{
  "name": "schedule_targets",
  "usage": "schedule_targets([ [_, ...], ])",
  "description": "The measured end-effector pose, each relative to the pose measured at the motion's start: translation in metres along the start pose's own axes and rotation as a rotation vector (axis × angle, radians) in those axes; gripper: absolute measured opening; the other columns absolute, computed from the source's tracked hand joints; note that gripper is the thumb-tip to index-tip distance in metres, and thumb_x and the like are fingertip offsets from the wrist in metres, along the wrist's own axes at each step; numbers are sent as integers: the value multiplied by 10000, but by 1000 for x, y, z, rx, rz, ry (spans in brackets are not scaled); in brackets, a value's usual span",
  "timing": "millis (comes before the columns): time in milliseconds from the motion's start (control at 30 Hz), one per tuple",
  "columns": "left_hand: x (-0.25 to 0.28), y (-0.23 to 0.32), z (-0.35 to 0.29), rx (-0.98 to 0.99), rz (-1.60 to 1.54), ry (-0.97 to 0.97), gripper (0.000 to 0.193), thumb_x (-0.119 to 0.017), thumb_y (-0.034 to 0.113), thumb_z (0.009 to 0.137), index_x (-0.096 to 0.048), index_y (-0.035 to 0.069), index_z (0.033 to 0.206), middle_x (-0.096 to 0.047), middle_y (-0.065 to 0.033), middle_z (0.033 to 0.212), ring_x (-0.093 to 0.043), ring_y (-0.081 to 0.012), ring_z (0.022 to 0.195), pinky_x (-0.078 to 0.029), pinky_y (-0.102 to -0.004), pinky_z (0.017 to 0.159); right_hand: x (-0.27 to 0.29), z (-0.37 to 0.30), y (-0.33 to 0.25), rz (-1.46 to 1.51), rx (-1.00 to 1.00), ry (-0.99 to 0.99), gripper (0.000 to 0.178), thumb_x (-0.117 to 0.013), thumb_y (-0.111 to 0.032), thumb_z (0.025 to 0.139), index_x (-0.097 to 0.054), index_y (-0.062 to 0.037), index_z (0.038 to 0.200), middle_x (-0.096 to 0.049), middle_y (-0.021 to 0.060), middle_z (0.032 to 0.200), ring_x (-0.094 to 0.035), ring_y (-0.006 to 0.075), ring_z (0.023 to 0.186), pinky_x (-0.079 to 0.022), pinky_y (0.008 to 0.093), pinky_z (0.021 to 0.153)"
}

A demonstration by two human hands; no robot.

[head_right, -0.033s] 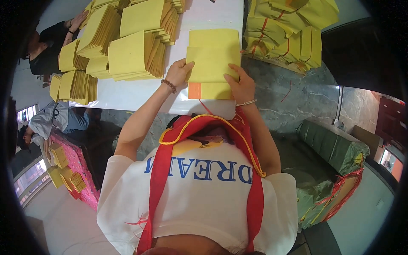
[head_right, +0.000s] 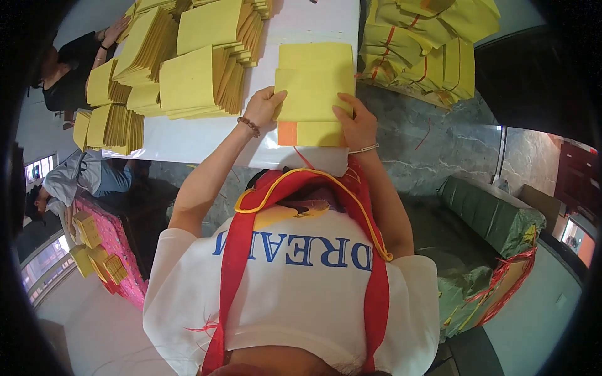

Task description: Folding and stacking sheets of joss paper.

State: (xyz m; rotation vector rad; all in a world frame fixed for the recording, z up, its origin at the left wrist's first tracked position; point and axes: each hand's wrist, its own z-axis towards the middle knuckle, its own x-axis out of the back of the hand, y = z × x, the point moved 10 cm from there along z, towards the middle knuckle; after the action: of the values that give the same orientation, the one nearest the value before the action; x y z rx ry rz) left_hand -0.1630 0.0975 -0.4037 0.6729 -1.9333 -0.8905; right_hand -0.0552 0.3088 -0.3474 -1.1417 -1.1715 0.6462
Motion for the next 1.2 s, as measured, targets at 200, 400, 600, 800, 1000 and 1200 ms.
schedule_targets([
  [200, 9, 29, -11, -40, 1, 83, 383, -518, 373, 837, -555, 0, 758, -594, -180, 658, -581, -333, 645, -421, -428, 585, 0, 7, 29, 61, -66, 90, 349, -665, -195, 755, -607, -84, 1081, -657, 109, 928, -626, 173, 827, -470, 271, 734],
  [400, 17, 34, -15, -7, 180, 137, 386, -501, 390, 846, -549, 9, 805, -610, -192, 719, -582, -371, 691, -426, -442, 598, -4, 8, 22, 90, -85, 68, 341, -637, -101, 797, -572, -22, 1123, -618, 80, 1044, -573, 123, 936, -437, 233, 807],
  [600, 20, 28, -18, -14, 49, 164, 321, -556, 350, 826, -545, 32, 865, -616, -152, 729, -586, -335, 682, -434, -424, 606, 0, 5, 17, 1, -124, 109, 369, -654, -124, 776, -588, -24, 1125, -638, 108, 1018, -591, 132, 909, -450, 242, 794],
  [800, 16, 131, -82, -569, 612, 428, 360, -581, 324, 812, -543, 110, 1100, -492, -131, 1203, -450, -307, 1093, -353, -452, 857, 3, 6, 24, 4, -83, 150, 385, -657, -241, 743, -615, -109, 1102, -655, 156, 917, -645, 231, 802, -479, 305, 718],
  [1000, -41, 141, -51, -857, 770, 294, 477, -518, 418, 840, -465, 192, 1258, -391, -146, 1318, -304, -355, 1239, -223, -543, 976, 2, 11, 22, -37, -88, 127, 377, -649, -244, 748, -615, -108, 1098, -655, 158, 924, -643, 251, 825, -479, 316, 732],
  [1200, -53, 117, -35, -742, 872, 225, 499, -449, 462, 868, -409, 254, 1319, -332, -135, 1379, -282, -348, 1262, -193, -557, 989, 8, 0, 17, 78, -218, 85, 480, -621, -264, 774, -521, -96, 1212, -572, 123, 1164, -585, 259, 991, -445, 352, 825],
])
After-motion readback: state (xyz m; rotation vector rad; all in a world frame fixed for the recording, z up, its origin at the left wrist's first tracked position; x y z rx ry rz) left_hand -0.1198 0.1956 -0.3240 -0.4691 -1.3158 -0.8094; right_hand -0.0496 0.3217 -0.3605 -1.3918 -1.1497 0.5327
